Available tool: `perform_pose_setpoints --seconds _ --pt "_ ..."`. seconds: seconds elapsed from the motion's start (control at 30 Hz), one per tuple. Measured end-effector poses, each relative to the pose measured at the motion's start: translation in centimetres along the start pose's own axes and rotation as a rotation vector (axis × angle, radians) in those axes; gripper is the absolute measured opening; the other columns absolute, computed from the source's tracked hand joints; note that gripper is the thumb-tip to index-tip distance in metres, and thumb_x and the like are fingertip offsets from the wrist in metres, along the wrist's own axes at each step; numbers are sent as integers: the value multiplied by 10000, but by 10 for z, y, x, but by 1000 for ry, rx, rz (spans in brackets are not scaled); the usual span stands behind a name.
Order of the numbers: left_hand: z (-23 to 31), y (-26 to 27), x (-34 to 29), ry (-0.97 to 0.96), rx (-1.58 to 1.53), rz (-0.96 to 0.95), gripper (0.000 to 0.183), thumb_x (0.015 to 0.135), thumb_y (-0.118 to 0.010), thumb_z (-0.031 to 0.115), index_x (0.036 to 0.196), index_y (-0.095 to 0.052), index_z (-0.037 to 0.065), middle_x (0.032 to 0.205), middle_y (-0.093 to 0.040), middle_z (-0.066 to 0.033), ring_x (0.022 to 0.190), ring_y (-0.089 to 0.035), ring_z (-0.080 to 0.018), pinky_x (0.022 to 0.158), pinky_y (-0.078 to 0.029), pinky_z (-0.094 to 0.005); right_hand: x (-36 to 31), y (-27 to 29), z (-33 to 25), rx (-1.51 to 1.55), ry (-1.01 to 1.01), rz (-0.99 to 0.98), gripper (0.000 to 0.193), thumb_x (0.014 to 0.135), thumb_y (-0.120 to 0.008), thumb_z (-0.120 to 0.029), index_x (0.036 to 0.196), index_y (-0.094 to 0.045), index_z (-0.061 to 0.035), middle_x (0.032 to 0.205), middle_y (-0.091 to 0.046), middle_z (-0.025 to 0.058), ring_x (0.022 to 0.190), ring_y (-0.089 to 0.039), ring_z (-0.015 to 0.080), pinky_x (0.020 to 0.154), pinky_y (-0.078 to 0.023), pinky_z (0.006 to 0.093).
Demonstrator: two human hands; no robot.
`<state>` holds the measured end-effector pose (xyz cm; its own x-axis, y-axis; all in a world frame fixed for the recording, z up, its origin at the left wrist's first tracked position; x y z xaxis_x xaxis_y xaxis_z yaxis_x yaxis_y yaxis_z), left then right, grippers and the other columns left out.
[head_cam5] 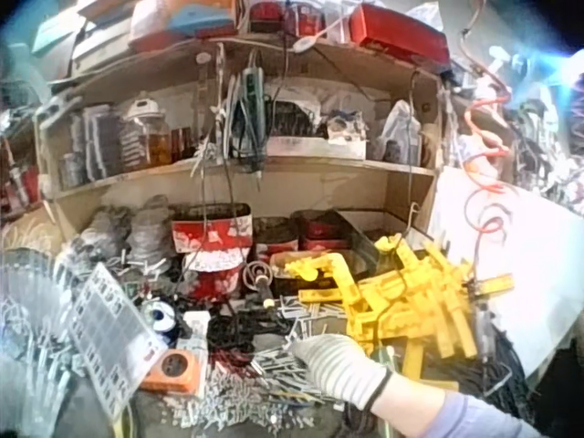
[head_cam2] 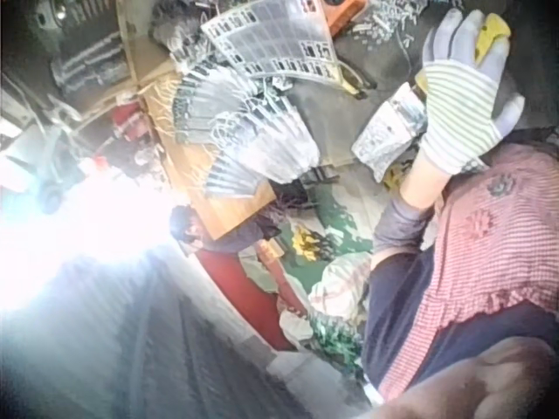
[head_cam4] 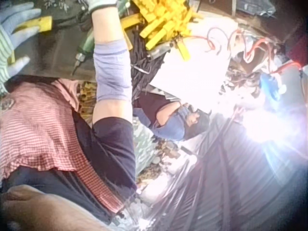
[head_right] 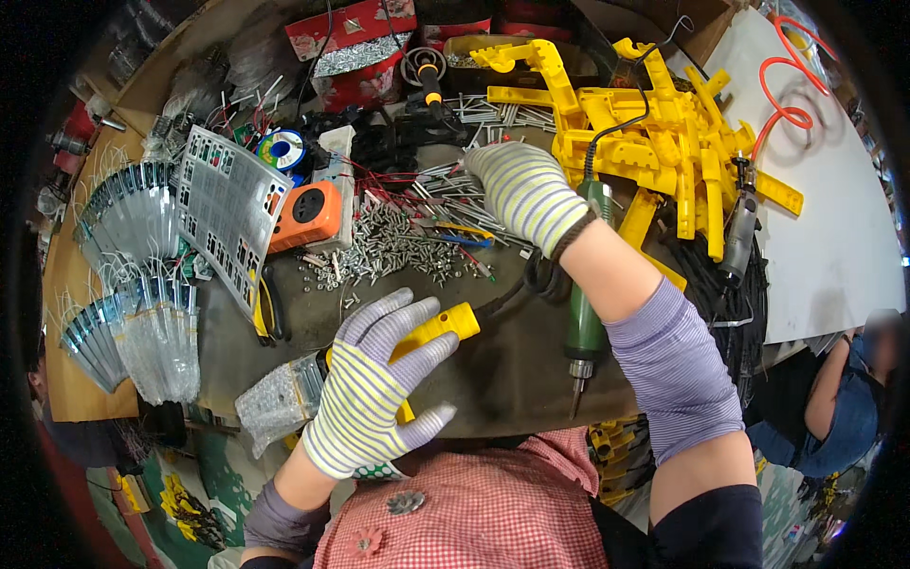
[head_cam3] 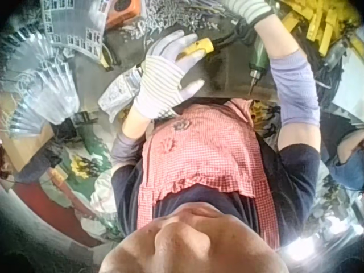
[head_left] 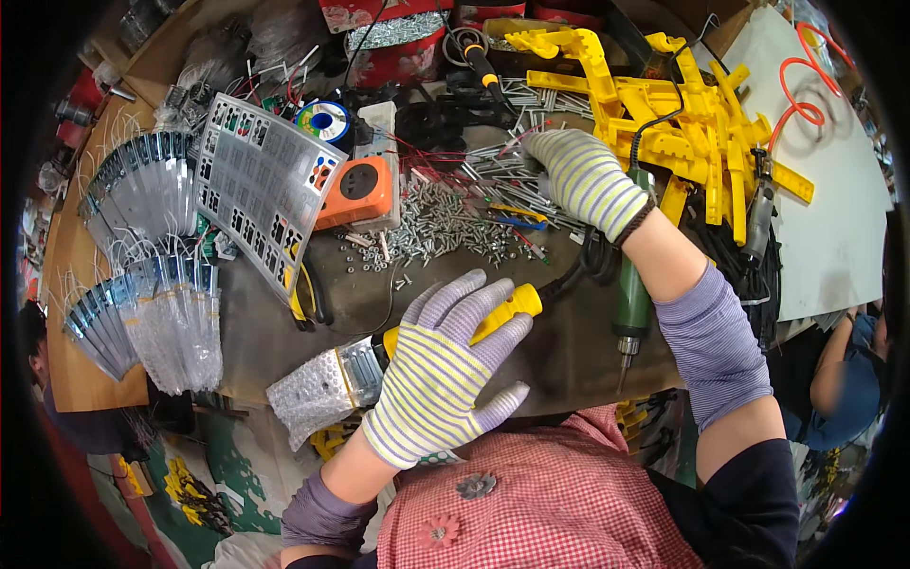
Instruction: The person uses a power screwdriver to fasten a circuit board into a yellow plastic housing, then peels a sticker from a sheet and applies it to the device. After placing the assembly on the floor, they use a soldering iron to connect wires to the circuit board of another unit.
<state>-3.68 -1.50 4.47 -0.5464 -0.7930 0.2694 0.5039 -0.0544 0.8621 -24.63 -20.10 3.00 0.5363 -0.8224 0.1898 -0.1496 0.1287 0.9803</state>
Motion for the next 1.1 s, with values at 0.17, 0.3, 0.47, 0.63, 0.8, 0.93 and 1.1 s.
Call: perform_pose_setpoints --seconds 0.17,0.3,0.47,0.63,0.8,0.93,1.1 --pt "-20 4 -4 -16 -305 176 552 706 -762 256 1221 -662 86 1295 -589 -160 1218 -532 -391 1030 -434 -497 -24 13 -4 208 -55 129 171 783 -661 -86 948 -683 -46 885 -695 158 870 -669 356 771 -533 425" --pt "-28 11 0 537 -848 329 353 867 -673 118 1214 -658 54 1118 -674 -96 994 -655 -187 901 -515 -308 -59 40 -37 773 -211 217 140 787 -709 -33 926 -689 -34 902 -704 112 823 -688 225 767 -537 310" --pt "-30 16 24 460 -1315 374 237 913 -642 49 1140 -685 -4 1006 -709 -91 932 -658 -134 852 -514 -257 -92 44 -89 1740 -190 26 160 863 -721 -50 1010 -676 -5 941 -676 30 867 -623 103 798 -509 257" --pt "-39 23 8 340 -1338 485 185 921 -681 89 1042 -699 -50 954 -719 -108 800 -689 -182 759 -559 -287 -103 43 -114 1761 -413 -140 282 856 -749 -107 1095 -643 -3 916 -619 16 831 -585 103 776 -494 248" --pt "-63 34 3 354 -767 60 189 949 -623 110 1071 -702 -10 922 -733 -108 829 -706 -182 761 -566 -302 -126 30 -123 623 106 28 206 839 -645 -122 1034 -688 -72 900 -639 90 851 -647 296 744 -534 394" --pt "-71 29 9 195 -456 -49 168 917 -632 100 1044 -707 21 924 -731 -90 827 -707 -198 779 -535 -320 -125 26 -126 626 185 54 205 811 -625 -129 1002 -695 -97 897 -617 87 834 -639 289 723 -533 394" --pt "-68 10 20 -54 -247 -5 246 854 -670 136 1088 -711 73 928 -714 -101 876 -668 -308 807 -522 -402 -109 29 -123 425 368 -9 142 817 -608 -170 929 -666 -105 925 -617 66 838 -648 262 718 -540 372"
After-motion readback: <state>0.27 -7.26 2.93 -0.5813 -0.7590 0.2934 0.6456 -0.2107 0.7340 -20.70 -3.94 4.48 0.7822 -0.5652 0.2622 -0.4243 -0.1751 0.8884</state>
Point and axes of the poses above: each hand's wrist, its own x-axis towards the middle knuckle, its own y-axis out of the back of the hand, z = x × y, the point moved 1 cm from there along x, towards the middle knuckle
